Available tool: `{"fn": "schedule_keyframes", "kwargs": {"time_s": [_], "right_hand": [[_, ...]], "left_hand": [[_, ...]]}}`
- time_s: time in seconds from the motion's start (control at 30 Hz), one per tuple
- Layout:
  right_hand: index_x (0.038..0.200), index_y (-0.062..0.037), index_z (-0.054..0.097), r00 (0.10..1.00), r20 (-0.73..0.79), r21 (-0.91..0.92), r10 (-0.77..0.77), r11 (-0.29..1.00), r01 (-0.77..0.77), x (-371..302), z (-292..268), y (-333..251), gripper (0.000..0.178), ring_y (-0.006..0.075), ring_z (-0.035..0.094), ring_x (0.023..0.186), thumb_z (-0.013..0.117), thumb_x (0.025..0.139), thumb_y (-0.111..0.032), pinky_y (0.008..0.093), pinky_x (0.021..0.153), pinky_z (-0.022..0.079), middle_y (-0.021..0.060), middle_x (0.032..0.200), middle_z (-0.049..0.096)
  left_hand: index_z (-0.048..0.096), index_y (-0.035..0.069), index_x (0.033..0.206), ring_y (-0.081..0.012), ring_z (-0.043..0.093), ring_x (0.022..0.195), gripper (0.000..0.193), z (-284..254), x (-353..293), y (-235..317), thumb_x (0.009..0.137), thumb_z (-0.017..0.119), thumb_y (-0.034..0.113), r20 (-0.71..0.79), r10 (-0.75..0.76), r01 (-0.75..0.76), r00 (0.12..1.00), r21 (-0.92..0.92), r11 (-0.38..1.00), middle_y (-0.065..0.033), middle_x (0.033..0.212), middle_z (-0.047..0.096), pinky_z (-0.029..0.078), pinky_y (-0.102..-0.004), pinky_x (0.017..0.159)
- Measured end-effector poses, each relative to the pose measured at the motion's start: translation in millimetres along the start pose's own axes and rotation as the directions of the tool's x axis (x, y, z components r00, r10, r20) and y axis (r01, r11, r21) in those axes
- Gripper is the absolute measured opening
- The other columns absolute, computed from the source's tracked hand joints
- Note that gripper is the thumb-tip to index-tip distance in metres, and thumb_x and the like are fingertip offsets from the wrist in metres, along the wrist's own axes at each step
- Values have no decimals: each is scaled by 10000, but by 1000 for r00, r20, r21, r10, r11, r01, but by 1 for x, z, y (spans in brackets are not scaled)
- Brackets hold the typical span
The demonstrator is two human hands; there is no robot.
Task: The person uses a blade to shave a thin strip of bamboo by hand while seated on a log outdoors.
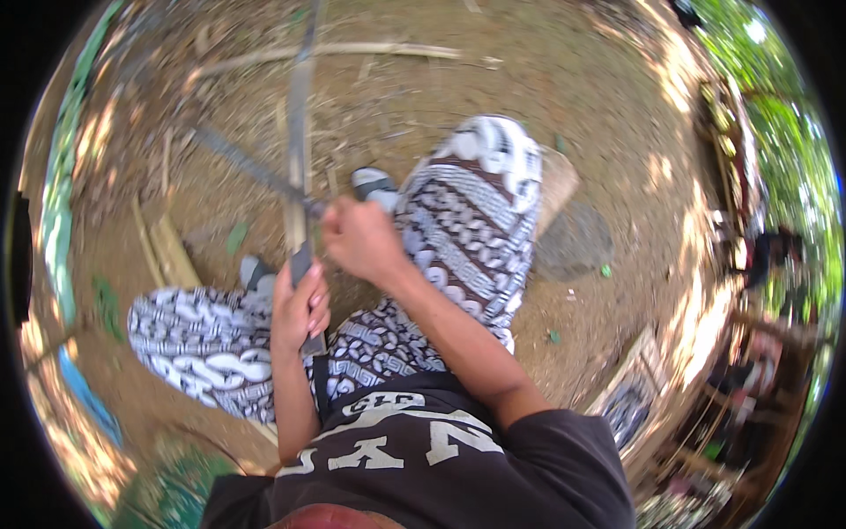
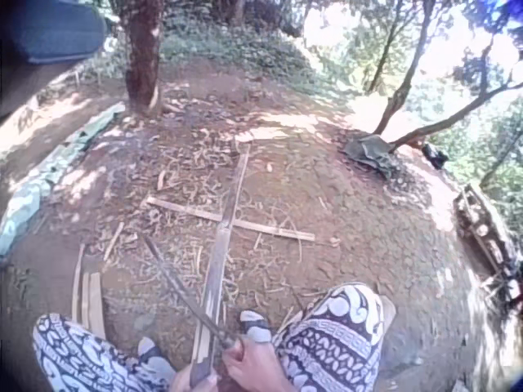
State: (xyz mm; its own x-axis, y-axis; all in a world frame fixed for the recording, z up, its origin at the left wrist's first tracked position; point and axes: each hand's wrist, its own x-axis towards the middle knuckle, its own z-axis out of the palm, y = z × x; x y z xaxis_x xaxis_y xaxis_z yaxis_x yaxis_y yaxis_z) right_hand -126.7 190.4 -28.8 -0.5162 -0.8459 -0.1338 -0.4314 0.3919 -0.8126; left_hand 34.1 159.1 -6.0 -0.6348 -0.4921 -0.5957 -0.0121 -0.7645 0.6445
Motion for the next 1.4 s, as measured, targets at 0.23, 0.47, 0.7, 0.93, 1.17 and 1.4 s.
{"fn": "schedule_keyframes", "kwargs": {"time_s": [0.23, 0.47, 0.7, 0.93, 1.17, 1.4], "right_hand": [[711, -2, 538, 960, 240, -144, -146, 972, 184, -18, 21, -8, 182, 415, 585, 552, 652, 749, -138, 458, 547, 477, 211, 589, 573], [748, -46, 564, 837, 432, -315, -335, 814, 488, -14, 24, -8, 171, 405, 621, 632, 664, 670, -160, 490, 596, 508, 171, 642, 621], [753, -57, 573, 743, 571, -347, -350, 717, 604, -6, 28, -14, 170, 397, 632, 642, 661, 671, -176, 498, 601, 507, 176, 652, 627], [749, -62, 574, 754, 558, -394, -346, 689, 608, -7, 32, -19, 161, 402, 631, 629, 661, 676, -177, 495, 590, 509, 176, 647, 629], [754, -61, 552, 679, 605, -342, -416, 635, 693, 3, 28, -12, 189, 401, 622, 611, 673, 664, -175, 491, 584, 506, 168, 632, 622], [760, -63, 546, 660, 618, -325, -428, 625, 710, 5, 27, -13, 212, 396, 624, 616, 691, 649, -169, 493, 595, 510, 161, 633, 618]], "left_hand": [[467, 47, 1025, -51, 348, 380, 158, -33, -16, -20, 1034, 505, 200, 27, 111, -108, 993, -92, 990, 25, 615, 396, 299, -228, 333], [471, 45, 965, -49, 353, 391, 164, -37, -19, -41, 1037, 495, 190, -55, 237, -238, 970, -21, 971, 30, 590, 400, 308, -230, 353], [534, 28, 1031, -53, 369, 410, 136, -46, -25, -42, 1027, 478, 152, -66, 217, -216, 974, 26, 976, 33, 598, 422, 315, -234, 378], [559, 23, 1041, -56, 405, 499, 139, -54, -16, -57, 1012, 486, 137, -46, 402, -378, 915, 259, 889, 27, 637, 452, 328, -258, 445], [577, -2, 1053, -101, 466, 635, 142, -51, -22, -50, 985, 512, 105, -62, 329, -312, 942, 200, 929, -20, 713, 507, 394, -306, 573], [542, 40, 1041, -47, 400, 463, 140, -51, -17, -58, 1023, 488, 168, -36, 501, -469, 865, 296, 832, 45, 616, 440, 316, -247, 416]]}}
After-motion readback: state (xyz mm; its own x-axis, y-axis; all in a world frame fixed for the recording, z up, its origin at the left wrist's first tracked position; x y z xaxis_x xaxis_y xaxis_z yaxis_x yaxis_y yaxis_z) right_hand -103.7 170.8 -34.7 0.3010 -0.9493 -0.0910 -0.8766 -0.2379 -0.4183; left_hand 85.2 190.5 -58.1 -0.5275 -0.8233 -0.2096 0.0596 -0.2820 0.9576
